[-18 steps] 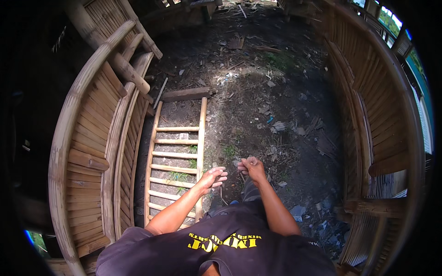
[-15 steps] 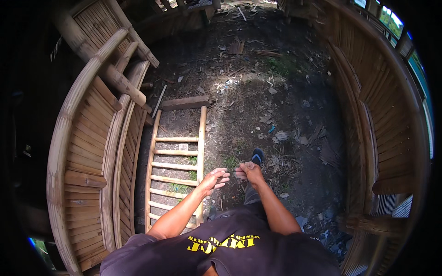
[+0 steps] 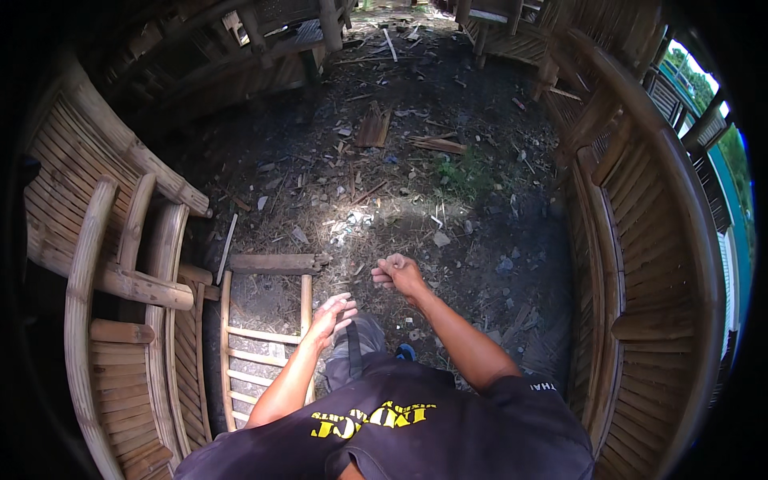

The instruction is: The person repeatedly picks up bundles of bamboo pieces from a cluttered workshop floor and carries them outside to a pile. The task involves walking back and forth between the interior and exterior areas multiple times.

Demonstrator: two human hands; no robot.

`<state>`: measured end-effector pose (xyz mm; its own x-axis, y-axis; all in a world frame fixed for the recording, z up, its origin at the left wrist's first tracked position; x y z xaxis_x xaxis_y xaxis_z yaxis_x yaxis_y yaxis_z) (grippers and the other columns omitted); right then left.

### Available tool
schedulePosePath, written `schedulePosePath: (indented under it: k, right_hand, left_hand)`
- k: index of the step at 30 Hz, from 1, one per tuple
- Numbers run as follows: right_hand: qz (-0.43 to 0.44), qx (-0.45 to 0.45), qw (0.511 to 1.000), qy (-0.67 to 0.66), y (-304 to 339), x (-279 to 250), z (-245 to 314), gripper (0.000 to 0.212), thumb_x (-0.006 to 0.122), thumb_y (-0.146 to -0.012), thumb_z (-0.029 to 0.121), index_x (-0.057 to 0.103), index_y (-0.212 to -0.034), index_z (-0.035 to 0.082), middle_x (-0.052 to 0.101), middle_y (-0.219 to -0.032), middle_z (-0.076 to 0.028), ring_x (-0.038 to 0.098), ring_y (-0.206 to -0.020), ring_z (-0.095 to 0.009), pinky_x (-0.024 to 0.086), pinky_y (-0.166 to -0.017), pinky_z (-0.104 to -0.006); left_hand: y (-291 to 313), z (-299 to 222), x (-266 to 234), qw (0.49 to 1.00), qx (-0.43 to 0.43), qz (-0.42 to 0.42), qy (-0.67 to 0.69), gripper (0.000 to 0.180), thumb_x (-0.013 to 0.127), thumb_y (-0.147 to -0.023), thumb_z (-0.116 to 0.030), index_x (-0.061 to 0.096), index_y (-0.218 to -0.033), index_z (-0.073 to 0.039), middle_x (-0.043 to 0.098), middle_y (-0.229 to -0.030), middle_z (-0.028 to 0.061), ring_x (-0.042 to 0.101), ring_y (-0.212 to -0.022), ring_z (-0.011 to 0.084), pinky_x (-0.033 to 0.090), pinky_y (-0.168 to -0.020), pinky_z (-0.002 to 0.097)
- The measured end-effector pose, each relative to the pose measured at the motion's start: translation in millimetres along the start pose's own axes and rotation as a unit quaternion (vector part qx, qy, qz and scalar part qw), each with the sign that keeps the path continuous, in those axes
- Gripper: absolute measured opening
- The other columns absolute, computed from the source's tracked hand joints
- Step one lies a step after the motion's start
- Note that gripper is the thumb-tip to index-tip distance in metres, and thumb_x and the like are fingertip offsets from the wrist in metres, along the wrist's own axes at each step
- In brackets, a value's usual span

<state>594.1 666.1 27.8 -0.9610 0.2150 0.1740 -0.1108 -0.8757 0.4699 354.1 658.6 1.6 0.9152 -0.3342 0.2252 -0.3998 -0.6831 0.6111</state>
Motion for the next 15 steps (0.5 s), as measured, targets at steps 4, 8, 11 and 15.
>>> schedulePosePath:
  k: [4, 8, 11, 15]
  right_hand:
    - [0.019, -0.021, 0.999, -0.016, -154.9, -32.6, 66.0, 0.019, 0.057, -0.099, 0.026, 0.056, -0.090, 0.009, 0.071, -0.095, -0.010, 0.069, -0.081, -0.016, 0.054, -0.066, -0.0279]
    - [-0.022, 0.042, 0.998, -0.035, -300.2, -55.5, 139.0, 0.016, 0.059, -0.098, 0.023, 0.058, -0.092, 0.008, 0.072, -0.096, -0.009, 0.069, -0.079, -0.014, 0.052, -0.063, -0.0265]
    - [-0.019, 0.035, 0.998, -0.041, -382.5, -78.8, 220.0, 0.014, 0.059, -0.097, 0.020, 0.057, -0.094, 0.007, 0.071, -0.096, -0.011, 0.070, -0.078, -0.016, 0.053, -0.063, -0.0268]
    - [-0.046, -0.037, 0.995, -0.076, -486.8, -132.9, 313.9, 0.014, 0.061, -0.096, 0.018, 0.053, -0.090, 0.008, 0.071, -0.094, -0.011, 0.070, -0.079, -0.016, 0.053, -0.063, -0.0267]
  left_hand:
    - [-149.9, -71.5, -4.1, 0.999, -0.030, -0.017, 0.013, 0.041, 0.049, -0.099, -0.027, 0.048, -0.137, -0.012, 0.060, -0.129, 0.0118, 0.058, -0.116, 0.0233, 0.042, -0.099, 0.0413]
    - [-309.0, -187.6, 9.0, 0.999, -0.042, 0.002, 0.012, 0.038, 0.049, -0.099, -0.026, 0.051, -0.134, -0.012, 0.063, -0.125, 0.0109, 0.059, -0.115, 0.0232, 0.042, -0.098, 0.0414]
    - [-408.5, -301.7, 40.5, 0.999, -0.041, 0.031, -0.007, 0.038, 0.051, -0.098, -0.027, 0.051, -0.133, -0.012, 0.062, -0.125, 0.0094, 0.059, -0.114, 0.0230, 0.043, -0.097, 0.0406]
    - [-536.7, -434.8, 90.3, 0.987, -0.055, 0.100, -0.110, 0.041, 0.052, -0.098, -0.027, 0.049, -0.135, -0.012, 0.062, -0.124, 0.0084, 0.059, -0.111, 0.0184, 0.047, -0.092, 0.0346]
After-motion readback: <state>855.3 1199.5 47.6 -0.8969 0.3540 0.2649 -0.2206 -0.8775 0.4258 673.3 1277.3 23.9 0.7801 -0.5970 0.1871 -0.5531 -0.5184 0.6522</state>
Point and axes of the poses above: each hand's wrist, its own y-axis away from the middle knuckle, its own x-axis out of the palm, z = x × y, the point moved 2 cm from there along -y, towards the middle knuckle
